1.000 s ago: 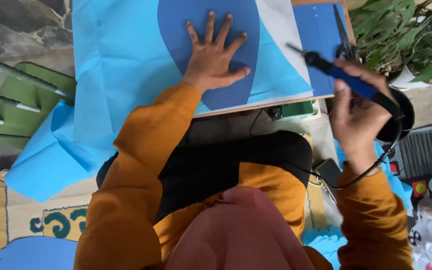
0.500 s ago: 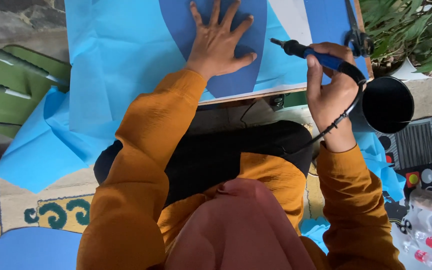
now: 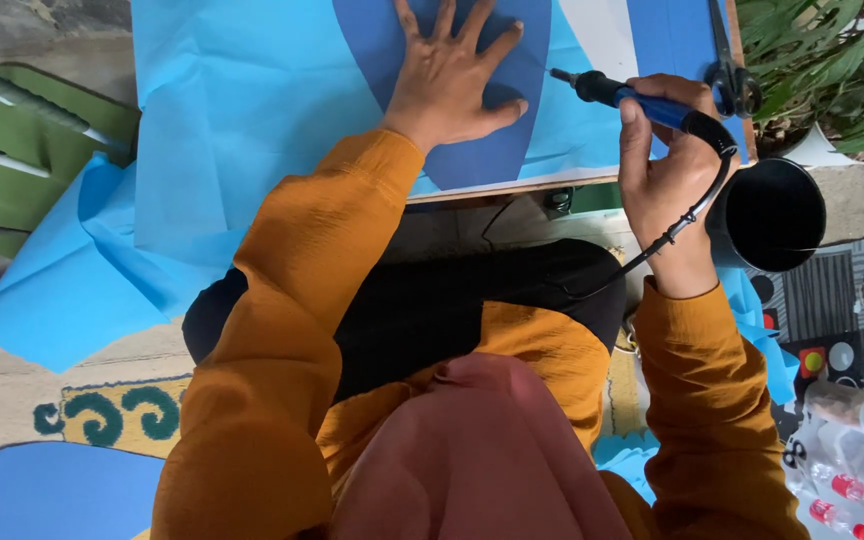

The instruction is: Cutting a pattern out of blue fabric using a heat cutting tool and a template.

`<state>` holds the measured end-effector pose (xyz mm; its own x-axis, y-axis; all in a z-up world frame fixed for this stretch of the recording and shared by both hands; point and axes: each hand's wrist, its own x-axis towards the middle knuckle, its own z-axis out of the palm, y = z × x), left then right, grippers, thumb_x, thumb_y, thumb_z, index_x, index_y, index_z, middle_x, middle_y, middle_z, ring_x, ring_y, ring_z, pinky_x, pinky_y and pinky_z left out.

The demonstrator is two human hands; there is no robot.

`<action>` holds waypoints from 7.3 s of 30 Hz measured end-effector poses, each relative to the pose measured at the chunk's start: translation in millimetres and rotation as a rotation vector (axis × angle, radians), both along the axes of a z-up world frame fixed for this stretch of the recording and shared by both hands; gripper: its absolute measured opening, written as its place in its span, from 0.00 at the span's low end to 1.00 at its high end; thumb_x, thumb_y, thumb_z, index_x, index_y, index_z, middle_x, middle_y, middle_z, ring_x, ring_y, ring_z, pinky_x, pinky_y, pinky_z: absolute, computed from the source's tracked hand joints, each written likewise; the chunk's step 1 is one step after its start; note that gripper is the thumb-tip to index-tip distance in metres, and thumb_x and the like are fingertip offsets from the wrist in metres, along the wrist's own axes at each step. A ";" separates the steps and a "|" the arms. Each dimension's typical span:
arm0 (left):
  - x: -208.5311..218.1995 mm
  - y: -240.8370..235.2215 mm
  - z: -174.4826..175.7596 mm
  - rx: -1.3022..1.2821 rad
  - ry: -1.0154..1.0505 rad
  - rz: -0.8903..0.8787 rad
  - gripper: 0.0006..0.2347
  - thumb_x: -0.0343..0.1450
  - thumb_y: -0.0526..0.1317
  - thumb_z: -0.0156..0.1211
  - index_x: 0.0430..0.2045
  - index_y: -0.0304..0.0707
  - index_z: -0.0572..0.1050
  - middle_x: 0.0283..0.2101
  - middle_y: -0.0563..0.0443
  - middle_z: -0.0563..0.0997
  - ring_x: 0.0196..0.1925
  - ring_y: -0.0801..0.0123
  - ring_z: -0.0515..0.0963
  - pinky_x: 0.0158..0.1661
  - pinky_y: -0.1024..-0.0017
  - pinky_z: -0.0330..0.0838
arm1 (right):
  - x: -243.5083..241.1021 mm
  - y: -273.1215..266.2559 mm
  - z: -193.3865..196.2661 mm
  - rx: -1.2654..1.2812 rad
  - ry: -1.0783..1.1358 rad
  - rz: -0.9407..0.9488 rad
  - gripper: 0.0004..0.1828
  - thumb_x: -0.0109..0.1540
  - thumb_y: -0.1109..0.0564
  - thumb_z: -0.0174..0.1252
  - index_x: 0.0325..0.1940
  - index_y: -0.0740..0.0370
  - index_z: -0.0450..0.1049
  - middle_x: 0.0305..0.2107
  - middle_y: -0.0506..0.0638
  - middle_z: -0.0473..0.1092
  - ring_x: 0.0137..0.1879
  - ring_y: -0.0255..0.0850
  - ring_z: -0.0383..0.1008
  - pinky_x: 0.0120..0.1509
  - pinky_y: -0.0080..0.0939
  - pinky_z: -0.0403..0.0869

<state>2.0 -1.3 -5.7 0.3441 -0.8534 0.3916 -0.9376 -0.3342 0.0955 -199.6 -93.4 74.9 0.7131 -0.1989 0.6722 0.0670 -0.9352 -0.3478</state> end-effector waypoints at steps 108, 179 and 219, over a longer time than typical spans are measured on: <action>8.0 0.6 -1.3 0.284 0.276 -0.114 0.43 0.50 0.71 0.59 0.55 0.50 0.55 0.53 0.42 0.63 0.53 0.54 0.61 0.41 0.57 0.59 | -42.0 57.7 23.1 -0.178 0.105 0.115 0.12 0.67 0.59 0.49 0.40 0.76 0.68 0.34 0.64 0.70 0.39 0.55 0.75 0.42 0.46 0.73; 12.1 -36.1 40.6 0.544 0.208 0.114 0.38 0.49 0.64 0.66 0.52 0.59 0.60 0.58 0.58 0.46 0.59 0.53 0.46 0.42 0.24 0.57 | 36.5 -24.3 20.9 -0.260 0.141 0.163 0.12 0.73 0.61 0.47 0.48 0.78 0.67 0.39 0.66 0.67 0.39 0.56 0.72 0.41 0.47 0.74; 30.1 -46.0 54.4 0.637 0.256 0.100 0.46 0.39 0.66 0.71 0.52 0.60 0.57 0.56 0.60 0.48 0.58 0.50 0.43 0.40 0.22 0.57 | 74.5 -62.9 21.0 -0.227 0.105 0.221 0.14 0.73 0.60 0.47 0.47 0.80 0.67 0.37 0.66 0.66 0.38 0.54 0.71 0.42 0.46 0.72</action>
